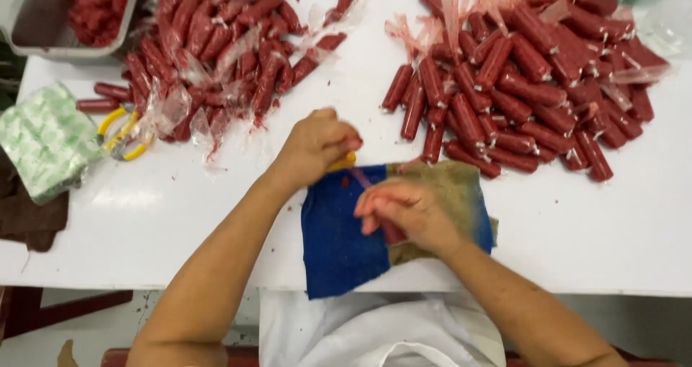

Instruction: Manually cleaning and sorting small sausages on a production table using a cloth

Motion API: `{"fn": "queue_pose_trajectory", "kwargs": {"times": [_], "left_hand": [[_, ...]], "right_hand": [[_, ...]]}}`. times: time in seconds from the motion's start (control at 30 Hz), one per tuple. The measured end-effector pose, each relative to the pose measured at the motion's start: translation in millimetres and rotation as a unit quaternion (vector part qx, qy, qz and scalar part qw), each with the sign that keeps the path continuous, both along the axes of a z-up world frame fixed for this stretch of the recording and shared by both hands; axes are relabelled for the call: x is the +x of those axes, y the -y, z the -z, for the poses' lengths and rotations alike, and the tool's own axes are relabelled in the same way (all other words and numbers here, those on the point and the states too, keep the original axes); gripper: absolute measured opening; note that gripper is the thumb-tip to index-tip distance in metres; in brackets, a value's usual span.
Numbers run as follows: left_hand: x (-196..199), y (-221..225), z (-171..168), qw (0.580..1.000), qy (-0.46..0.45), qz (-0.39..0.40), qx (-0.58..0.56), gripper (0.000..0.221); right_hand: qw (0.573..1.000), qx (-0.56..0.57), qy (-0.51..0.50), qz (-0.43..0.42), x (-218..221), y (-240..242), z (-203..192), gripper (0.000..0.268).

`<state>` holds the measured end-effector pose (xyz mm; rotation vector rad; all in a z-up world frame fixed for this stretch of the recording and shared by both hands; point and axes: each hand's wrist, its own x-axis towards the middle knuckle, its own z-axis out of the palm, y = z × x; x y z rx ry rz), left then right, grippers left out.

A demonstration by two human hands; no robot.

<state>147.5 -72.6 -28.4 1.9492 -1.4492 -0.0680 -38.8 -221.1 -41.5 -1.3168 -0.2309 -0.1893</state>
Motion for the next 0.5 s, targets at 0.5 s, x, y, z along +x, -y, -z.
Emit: {"fn": "queue_pose_trajectory", "kwargs": {"times": [0.5], "left_hand": [[119,60,39,0.926,0.277,-0.218,0.14,0.033]], "right_hand": [[0.934,-0.23,-0.185,0.2,-8,97,-74,0.05]]}}
